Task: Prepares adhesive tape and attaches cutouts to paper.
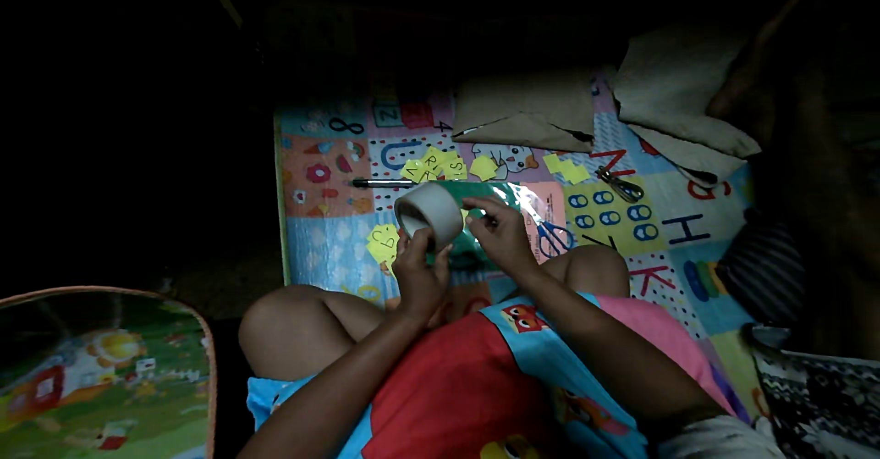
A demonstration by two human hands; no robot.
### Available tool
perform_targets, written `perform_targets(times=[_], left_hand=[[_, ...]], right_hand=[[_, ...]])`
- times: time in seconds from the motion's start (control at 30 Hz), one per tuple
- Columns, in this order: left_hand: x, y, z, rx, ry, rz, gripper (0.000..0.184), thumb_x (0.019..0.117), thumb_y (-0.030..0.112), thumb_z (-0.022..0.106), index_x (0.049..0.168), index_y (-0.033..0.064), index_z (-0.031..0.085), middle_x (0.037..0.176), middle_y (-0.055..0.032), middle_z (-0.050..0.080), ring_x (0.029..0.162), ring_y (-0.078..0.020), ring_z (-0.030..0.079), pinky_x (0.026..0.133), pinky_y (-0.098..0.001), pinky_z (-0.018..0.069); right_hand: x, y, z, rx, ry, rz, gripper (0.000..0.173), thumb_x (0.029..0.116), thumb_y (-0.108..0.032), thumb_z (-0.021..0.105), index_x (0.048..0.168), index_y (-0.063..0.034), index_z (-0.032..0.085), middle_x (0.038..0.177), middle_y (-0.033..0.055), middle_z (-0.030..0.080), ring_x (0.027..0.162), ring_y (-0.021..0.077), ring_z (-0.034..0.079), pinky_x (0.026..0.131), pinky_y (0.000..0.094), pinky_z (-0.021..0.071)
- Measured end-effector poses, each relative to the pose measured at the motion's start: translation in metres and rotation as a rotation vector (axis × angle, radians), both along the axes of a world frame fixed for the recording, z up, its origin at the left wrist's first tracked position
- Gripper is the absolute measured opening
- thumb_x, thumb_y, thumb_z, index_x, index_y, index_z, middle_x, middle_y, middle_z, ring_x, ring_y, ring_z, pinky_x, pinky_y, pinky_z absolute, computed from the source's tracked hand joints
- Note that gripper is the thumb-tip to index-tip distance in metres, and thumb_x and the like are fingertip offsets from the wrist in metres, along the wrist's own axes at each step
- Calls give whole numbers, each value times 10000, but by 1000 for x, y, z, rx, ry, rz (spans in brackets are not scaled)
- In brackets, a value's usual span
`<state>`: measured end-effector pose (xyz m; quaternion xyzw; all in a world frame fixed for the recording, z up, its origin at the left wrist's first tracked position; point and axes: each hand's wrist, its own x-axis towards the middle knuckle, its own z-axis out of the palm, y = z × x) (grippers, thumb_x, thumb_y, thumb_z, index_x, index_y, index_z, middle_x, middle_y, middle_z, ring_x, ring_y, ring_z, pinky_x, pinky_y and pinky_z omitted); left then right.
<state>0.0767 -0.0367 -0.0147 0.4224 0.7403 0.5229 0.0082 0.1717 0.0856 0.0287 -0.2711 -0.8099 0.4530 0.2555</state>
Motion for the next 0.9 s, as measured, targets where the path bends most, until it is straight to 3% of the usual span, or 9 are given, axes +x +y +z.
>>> perform_targets(times=[0.13,0.27,0.43,0.63,0.77,0.9], left_hand=[[1,0,1,-31,19,4,223,849,0,708,1049,-86,657,893,-179,709,831,-288,709,838,-495,552],[3,0,5,-70,46,-1,222,835,-20,715,1036,-104,672,904,-206,709,841,-333,713,885,-569,525],[5,-1,5,-77,31,-9,219,839,-13,722,1036,-90,670,886,-190,713,825,-326,712,830,-546,542],[7,-4,9,-86,-3,-21,202,837,-52,710,1034,-82,679,907,-187,702,848,-322,687,787,-490,549],[9,-4,10,-72,18,-23,199,828,-70,696,1022,-102,671,879,-183,705,834,-299,704,950,-600,480],[10,-2,15,-150,-5,-5,222,839,-56,715,1051,-102,668,890,-200,697,831,-340,695,881,-588,509]], right_hand=[[-2,3,-9,284,95,12,209,938,6,668,1133,47,733,1107,218,685,755,218,665,639,314,569],[-3,3,-11,337,111,-10,146,931,5,680,1051,46,752,1049,195,700,801,228,676,701,328,576],[-2,5,-14,395,135,-14,69,913,16,692,928,54,747,975,182,722,836,240,709,745,342,594],[-2,7,-16,417,122,25,77,932,36,647,919,71,714,961,194,705,845,262,707,764,351,595],[-8,3,-22,519,115,4,78,934,36,620,910,88,673,933,216,677,832,312,698,745,379,596],[-12,3,-28,589,-13,0,83,932,23,623,922,101,650,945,239,649,822,369,693,678,440,596]])
